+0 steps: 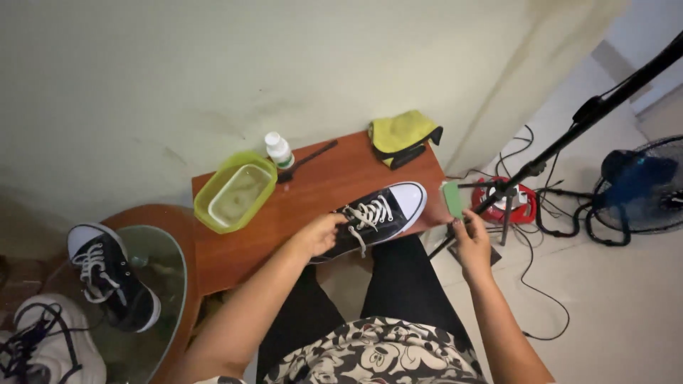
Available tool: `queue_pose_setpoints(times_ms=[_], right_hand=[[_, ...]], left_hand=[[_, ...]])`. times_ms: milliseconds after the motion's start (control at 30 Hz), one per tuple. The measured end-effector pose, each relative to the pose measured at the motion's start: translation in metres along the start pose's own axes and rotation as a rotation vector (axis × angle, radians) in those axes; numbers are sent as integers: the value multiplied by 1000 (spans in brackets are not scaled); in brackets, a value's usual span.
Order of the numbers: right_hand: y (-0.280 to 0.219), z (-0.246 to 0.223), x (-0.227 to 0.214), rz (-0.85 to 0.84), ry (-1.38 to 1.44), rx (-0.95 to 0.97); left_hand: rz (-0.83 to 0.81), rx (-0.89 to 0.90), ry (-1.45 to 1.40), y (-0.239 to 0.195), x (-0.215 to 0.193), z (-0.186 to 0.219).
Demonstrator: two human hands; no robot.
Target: The person scrubs a black canvas sneaker with a green brush, repeatedly dipping the brush into a small container of liquid. They clean the upper, toe, and sole areas, then place the shoe on a glass table next to other shoes.
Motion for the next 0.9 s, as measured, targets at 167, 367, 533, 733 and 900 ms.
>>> queue_pose_setpoints(times_ms=[167,367,533,733,900], right_hand=[[57,3,-47,141,55,-150],[68,18,-38,106,196,-146],[10,3,-8,-9,169,-69],[21,38,19,-7,122,-4],[5,-13,35,45,75,-227]], left_hand=[[-122,-1,-240,-20,31,5],[-192,-54,-445,-79,84,5],[-242,-25,-575,-100,134,11],[-57,96,-797,-85,142,0],[-162,205,-1019,-94,145,-1]])
Point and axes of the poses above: each hand's wrist, its own y-axis towards the middle knuckle, its own x-axis out of the palm, z = x × y, the point moved 9 cm from there along y, towards the middle knuckle, and after that the axes turned 14 degrees about -y, right-handed, at the moved point
